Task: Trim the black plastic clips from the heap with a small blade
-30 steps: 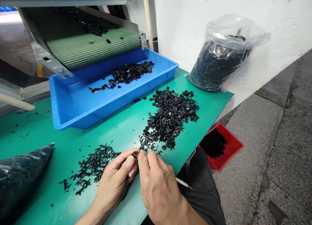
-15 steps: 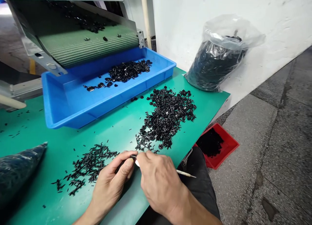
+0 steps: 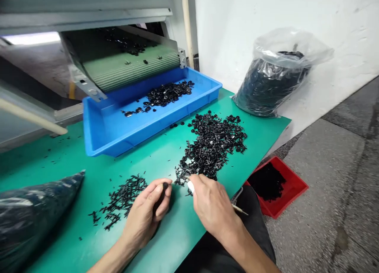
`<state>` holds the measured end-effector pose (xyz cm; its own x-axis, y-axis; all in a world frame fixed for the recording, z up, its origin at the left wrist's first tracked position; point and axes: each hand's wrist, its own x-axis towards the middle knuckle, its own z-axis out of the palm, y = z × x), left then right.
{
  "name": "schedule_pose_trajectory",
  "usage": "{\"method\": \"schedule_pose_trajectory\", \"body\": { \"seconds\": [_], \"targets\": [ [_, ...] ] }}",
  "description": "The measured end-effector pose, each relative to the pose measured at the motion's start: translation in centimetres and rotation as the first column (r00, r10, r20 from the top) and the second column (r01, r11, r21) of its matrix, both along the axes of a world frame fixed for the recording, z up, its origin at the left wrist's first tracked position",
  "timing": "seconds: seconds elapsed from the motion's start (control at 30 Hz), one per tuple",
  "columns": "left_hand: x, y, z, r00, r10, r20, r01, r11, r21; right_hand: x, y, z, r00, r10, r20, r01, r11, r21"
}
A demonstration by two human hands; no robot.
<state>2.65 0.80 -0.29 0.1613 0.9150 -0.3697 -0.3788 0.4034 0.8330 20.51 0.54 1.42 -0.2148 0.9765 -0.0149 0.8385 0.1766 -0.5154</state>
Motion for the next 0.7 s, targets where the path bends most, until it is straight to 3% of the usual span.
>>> {"method": "schedule_pose_trajectory", "body": {
  "seconds": [0.13, 0.3, 0.43, 0.5, 0.6, 0.67, 0.7],
  "targets": [
    [-0.2, 1.0, 1.3, 0.982, 0.077, 0.173, -0.061, 0.993, -0.098, 0.1, -0.6, -1.8, 0.997, -0.006, 0.071, -0.013, 0.965, 0.262],
    [-1.1, 2.0, 3.7, 0.978, 0.201, 0.059, -0.201, 0.980, -0.006, 0.3, -0.7, -3.9, 0.996, 0.043, 0.082, -0.079, 0.864, 0.497],
    [-4.2, 1.7, 7.5, 0.918, 0.380, -0.113, -0.361, 0.918, 0.162, 0.7, -0.5, -4.9, 0.995, 0.051, 0.088, -0.093, 0.799, 0.595],
    [-6.9, 0.7, 10.1, 0.822, 0.541, -0.178, -0.475, 0.824, 0.308, 0.7, -0.4, -5.1, 0.994, 0.061, 0.089, -0.103, 0.781, 0.616],
    [-11.8, -1.2, 13.6, 0.578, 0.787, -0.216, -0.598, 0.588, 0.544, 0.5, -0.4, -5.0, 0.994, 0.079, 0.079, -0.112, 0.762, 0.638],
    [-15.1, -1.9, 15.0, 0.414, 0.878, -0.240, -0.609, 0.463, 0.644, 0.4, -0.4, -4.8, 0.994, 0.087, 0.066, -0.109, 0.761, 0.640],
    [-16.6, -2.1, 15.3, 0.353, 0.896, -0.270, -0.601, 0.439, 0.668, 0.4, -0.4, -4.7, 0.994, 0.088, 0.059, -0.105, 0.762, 0.638]
  ]
}}
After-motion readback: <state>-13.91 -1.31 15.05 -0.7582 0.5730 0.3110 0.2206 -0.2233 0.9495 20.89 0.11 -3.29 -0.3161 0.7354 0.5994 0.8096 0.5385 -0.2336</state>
